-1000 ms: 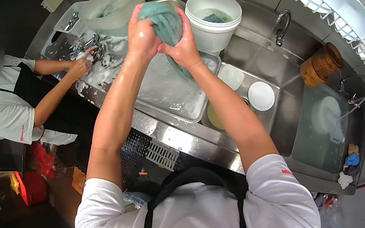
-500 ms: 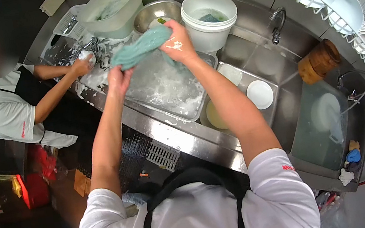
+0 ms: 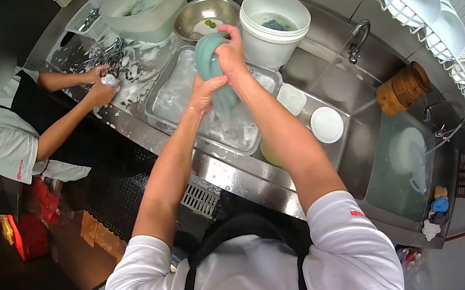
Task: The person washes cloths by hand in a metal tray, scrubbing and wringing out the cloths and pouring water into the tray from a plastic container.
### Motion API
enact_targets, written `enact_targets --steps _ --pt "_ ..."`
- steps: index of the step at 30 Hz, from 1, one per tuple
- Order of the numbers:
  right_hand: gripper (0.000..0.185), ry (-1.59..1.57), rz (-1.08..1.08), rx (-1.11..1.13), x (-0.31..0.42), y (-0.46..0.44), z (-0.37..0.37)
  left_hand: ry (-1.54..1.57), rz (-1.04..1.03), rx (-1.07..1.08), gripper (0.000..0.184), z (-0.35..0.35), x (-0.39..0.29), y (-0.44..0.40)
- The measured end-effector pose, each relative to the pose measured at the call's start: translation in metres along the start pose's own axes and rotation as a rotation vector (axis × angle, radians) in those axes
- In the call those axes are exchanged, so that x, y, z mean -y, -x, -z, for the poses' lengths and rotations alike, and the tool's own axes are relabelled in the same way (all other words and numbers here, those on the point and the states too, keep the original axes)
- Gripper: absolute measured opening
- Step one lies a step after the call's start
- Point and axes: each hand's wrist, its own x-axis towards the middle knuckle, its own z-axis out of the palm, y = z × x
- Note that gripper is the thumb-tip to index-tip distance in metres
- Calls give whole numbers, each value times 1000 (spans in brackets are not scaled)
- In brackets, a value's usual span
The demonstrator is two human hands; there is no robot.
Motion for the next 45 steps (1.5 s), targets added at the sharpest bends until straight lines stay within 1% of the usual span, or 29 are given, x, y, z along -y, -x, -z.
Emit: enact_targets --steps 2,4,5,7,8,11,13,14,15,16,18,19,21,23,25,26,27,29,30,32,33,35,36,38,39,41,42,44,45 --pt "50 -137 4 -202 -22 -13 10 55 6 -77 69 -7 12 4" --pt "50 -267 -101 -340 -42 -23 21 129 -14 -161 67 -21 21 12" --pt "50 -331 -153 -407 -52 -29 26 159 33 -200 66 -28 23 17" --pt "49 -241 -265 -327 -84 -49 48 218 129 -279 65 -39 24 26" --pt "49 -196 -320 -288 -92 -55 56 270 181 -290 61 -41 25 24" --pt "48 -170 -385 37 -45 -23 45 458 308 -325 47 -40 29 16" --pt "48 -16 -442 84 -39 -16 68 625 346 -358 36 -35 26 -1" --pt "48 61 -468 106 -39 -13 79 739 318 -369 33 -33 22 -10" --pt "48 -123 -570 87 -54 -13 91 851 286 -373 30 -34 13 -22" --pt "47 -289 -582 77 -66 -3 95 963 256 -379 27 -35 8 -29" --pt "46 -621 -592 65 -83 17 86 1183 61 -417 29 -41 14 -44" --pt "45 -778 -561 83 -85 28 76 1288 -42 -430 30 -46 15 -52" --pt "43 -1022 -479 131 -84 46 50 1394 -83 -529 22 -83 -9 -38" --pt "41 -1191 -376 185 -78 54 30 1350 -140 -507 18 -96 -11 -31" --pt "40 -1269 -287 209 -65 56 19 1158 -214 -364 19 -88 10 -33" --pt "39 -1275 -254 200 -57 56 18 1159 -176 -314 20 -85 17 -33" --pt "38 -1248 -242 176 -49 52 20 1158 -139 -264 20 -84 17 -29" --pt "37 -1130 -253 114 -38 40 27 1341 85 -200 21 -87 -18 -10" --pt "36 -1024 -294 72 -36 31 34 1271 155 -211 20 -86 -30 -2" --pt "46 -723 -468 49 -31 10 52 1131 292 -230 19 -76 -49 11" --pt "51 -568 -550 38 -28 -3 58 993 415 -170 22 -59 -47 16" --pt "62 -302 -608 118 -11 -14 51 707 651 -48 30 -28 -31 21" --pt "68 -168 -636 153 -1 -13 47 587 705 -121 29 -32 -34 22" --pt "56 64 -510 148 20 -8 32 340 794 -264 27 -44 -43 21" --pt "50 179 -445 148 24 -7 26 209 745 -234 25 -44 -43 21" --pt "51 390 -366 217 26 -11 21 -53 639 -172 23 -42 -38 22" --pt "52 496 -325 248 27 -14 19 -182 533 -162 22 -35 -23 17" --pt "49 905 -155 303 17 -27 18 -435 315 -140 20 -16 11 4" --pt "49 1107 -65 328 14 -28 14 -605 310 -166 22 -18 11 3"
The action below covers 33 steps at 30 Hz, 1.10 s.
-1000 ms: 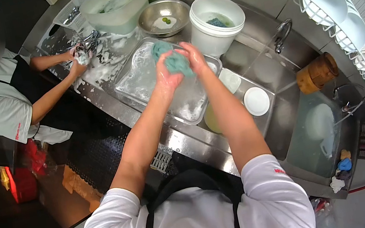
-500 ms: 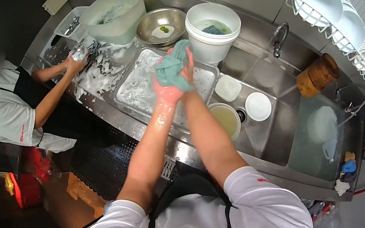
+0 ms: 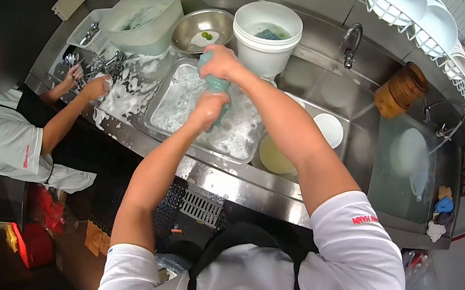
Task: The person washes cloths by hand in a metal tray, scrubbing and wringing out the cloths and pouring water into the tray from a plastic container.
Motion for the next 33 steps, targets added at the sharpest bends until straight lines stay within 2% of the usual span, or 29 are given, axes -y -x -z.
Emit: enact_targets --steps 3,5,8,9,11,12,14,15,16,17,18,19,21,23,24,26,27,33 --pt "46 422 116 -37 8 0 -21 -414 -70 -154 30 -8 2 -4" --pt "43 520 177 -33 17 11 -31 -591 -189 -237 41 -14 15 -13" --pt "46 502 219 -29 30 17 -22 -504 -80 -307 50 -12 8 -6" --pt "48 464 217 -24 33 22 -19 -336 -89 -347 49 -10 19 -18" --pt "53 130 389 -103 32 30 -8 2 -101 -420 46 -8 49 -55" --pt "57 -34 475 -143 29 34 -1 151 -175 -353 42 -8 34 -45" --pt "66 -307 200 4 17 44 8 456 -332 -227 34 -1 -21 -16" --pt "72 -446 55 76 8 49 7 567 -309 -214 29 -1 -22 -19" --pt "78 -539 118 117 -9 46 0 678 -286 -201 24 0 -23 -30" --pt "78 -516 144 23 -25 44 -9 788 -266 -185 19 1 -26 -43" --pt "78 -492 171 -72 -36 42 -18 808 -355 -71 15 5 -19 -58" --pt "79 -468 194 -165 -37 44 -21 849 -353 -113 16 -1 -30 -54" --pt "81 -422 94 -297 -33 44 -21 921 -348 -196 18 -13 -51 -49" --pt "82 -491 26 -402 -20 46 -23 1023 -333 -125 18 -17 -50 -56" --pt "79 -385 1 -453 -18 45 -22 1073 -326 -91 18 -18 -53 -56" --pt "76 -170 -53 -545 -16 46 -22 1052 -298 -262 16 -22 -56 -55" --pt "74 -146 -37 -533 -17 48 -22 1039 -282 -350 14 -23 -56 -54" --pt "69 -41 -35 -504 -22 49 -37 891 -268 -490 6 -12 -40 -56"
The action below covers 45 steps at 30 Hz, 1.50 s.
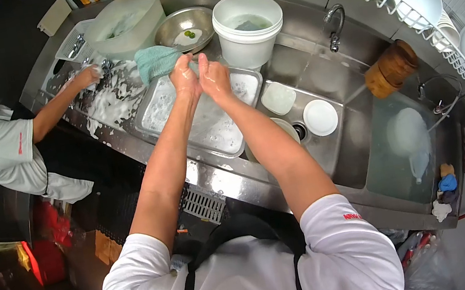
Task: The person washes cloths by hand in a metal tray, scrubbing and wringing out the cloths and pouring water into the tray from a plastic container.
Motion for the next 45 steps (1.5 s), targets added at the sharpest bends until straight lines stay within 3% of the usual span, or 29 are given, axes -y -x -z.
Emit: enact_targets --steps 3,6,8,9,10,12,14,17,18,20,22,25,29,32,34,38,43,45 --pt "66 35 52 15 -11 3 -17 17 -4 -35 8 14 4 -7" --pt "56 67 128 104 -16 7 -29 -165 -30 67 5 38 -2 -15" --pt "44 69 152 228 -18 8 -30 -428 12 100 9 61 -11 -28" --pt "38 87 165 166 -14 12 -19 -561 36 122 11 75 -18 -38" --pt "35 107 177 103 -5 20 4 -766 -71 123 16 93 -29 -51" --pt "46 147 152 -26 -19 36 42 -1056 -222 94 33 114 -67 -59" --pt "62 165 -34 -94 -48 60 73 -1338 -104 47 39 141 -102 -71" --pt "76 37 -507 88 -91 114 83 -1253 75 180 28 197 -113 -96" --pt "75 -262 -630 175 -87 133 82 -1206 171 190 29 206 -114 -96" --pt "73 -482 -693 242 -90 154 63 -1133 302 202 29 215 -112 -98" --pt "71 -304 -601 216 -129 170 32 -1078 366 201 29 212 -111 -101" --pt "71 -130 -634 181 -113 166 41 -1122 319 133 28 203 -115 -94" --pt "74 -320 -665 188 -103 164 72 -1162 302 235 29 203 -136 -102" --pt "75 -450 -741 246 -92 157 87 -1207 356 182 30 172 -166 -86" --pt "76 -569 -778 262 -81 153 101 -1080 316 234 22 158 -177 -74" --pt "78 -679 -738 229 -106 159 94 -1009 343 296 17 138 -191 -67" --pt "76 -874 -698 219 -76 161 126 -1017 325 362 19 111 -201 -56" --pt "74 -829 -824 150 -78 166 127 -1027 312 360 22 99 -204 -50"
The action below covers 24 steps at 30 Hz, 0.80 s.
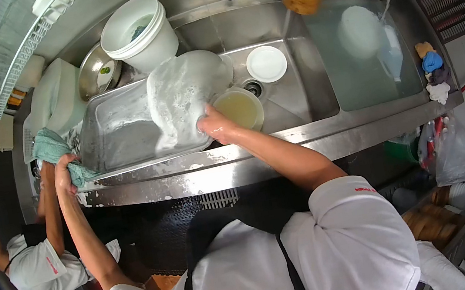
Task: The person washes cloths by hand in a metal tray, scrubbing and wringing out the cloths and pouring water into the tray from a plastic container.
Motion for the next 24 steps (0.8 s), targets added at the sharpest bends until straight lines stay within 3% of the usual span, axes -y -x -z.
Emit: enact_targets --steps 4,7,12,19,22,24 --pt "76 35 69 -85 3 13 8 95 28 42 23 -7 -17 3" --pt "95 14 -36 125 17 26 22 89 32 46 24 -18 -35 16" --pt "79 -91 -114 21 -4 20 35 223 -17 13 34 -46 -73 52" --pt "64 -271 -111 178 -23 9 71 281 -96 314 41 -67 -119 58" --pt "76 -324 -247 262 -22 4 91 373 -109 424 38 -94 -152 64" --pt "74 -380 -386 246 -15 13 93 419 -124 526 37 -123 -176 72"
